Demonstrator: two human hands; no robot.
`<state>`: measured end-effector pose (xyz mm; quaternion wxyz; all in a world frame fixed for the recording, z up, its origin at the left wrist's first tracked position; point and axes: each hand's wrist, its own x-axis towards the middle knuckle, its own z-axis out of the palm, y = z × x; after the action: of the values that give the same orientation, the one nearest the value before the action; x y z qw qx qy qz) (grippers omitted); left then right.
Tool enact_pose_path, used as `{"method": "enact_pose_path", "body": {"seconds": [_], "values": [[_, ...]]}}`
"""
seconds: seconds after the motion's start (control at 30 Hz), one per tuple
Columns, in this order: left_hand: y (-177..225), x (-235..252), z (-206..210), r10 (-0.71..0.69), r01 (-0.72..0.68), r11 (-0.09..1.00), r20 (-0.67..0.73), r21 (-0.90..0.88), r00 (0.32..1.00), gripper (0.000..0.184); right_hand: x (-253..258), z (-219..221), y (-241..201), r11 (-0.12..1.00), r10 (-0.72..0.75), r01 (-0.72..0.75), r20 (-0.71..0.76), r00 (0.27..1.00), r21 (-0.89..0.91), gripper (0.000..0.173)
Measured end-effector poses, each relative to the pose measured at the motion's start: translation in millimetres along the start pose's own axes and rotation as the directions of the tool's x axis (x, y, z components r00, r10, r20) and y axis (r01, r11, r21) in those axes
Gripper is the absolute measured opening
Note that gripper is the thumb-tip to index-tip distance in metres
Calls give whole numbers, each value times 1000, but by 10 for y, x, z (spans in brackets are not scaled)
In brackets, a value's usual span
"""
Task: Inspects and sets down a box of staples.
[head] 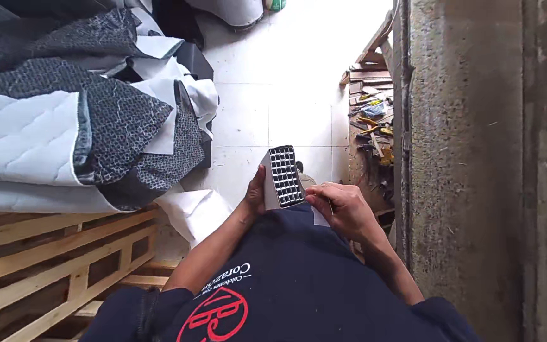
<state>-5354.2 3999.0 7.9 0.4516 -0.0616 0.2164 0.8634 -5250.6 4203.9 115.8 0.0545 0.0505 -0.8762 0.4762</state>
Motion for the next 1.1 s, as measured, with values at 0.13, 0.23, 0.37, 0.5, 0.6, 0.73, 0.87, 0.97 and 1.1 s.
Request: {"method": "enact_pose_path", "body": {"seconds": [0.13,0.23,0.37,0.5,0.6,0.73,0.87,0.97,1.1], "values": [[500,953,-115,-36,36,999,-35,-12,999,61,1010,-305,566,998,21,-13,148,989,-54,21],[899,1673,-140,-15,11,999,-109,-33,994,59,1890,-515,1021,999,-2,10,232,973,-35,19],[1646,2553,111,121,-118,993,-195,27,973,53,3204,-856,1417,997,-34,56,303,952,-62,16],[2367,3251,231,221,-211,975,-167,73,961,55,4384,-1112,1598,971,-188,228,355,916,-73,12],[2782,3799,180,234,-224,972,-183,74,955,59,5164,-1270,1731,909,-317,386,340,885,-158,13],[3289,4516,86,110,-100,993,-240,55,965,59,6206,-1283,2239,816,-395,468,264,880,-340,13],[4105,5676,-378,-139,169,977,208,-133,968,68,7486,-1526,2846,919,-264,237,-44,964,-314,10],[4855,6565,-189,-177,231,958,284,-170,942,69,8427,-1872,3125,996,-88,83,-338,937,-29,11],[5593,7792,-88,-200,366,902,528,-229,825,41,9394,-2445,3552,899,238,-46,-399,886,435,11]]}}
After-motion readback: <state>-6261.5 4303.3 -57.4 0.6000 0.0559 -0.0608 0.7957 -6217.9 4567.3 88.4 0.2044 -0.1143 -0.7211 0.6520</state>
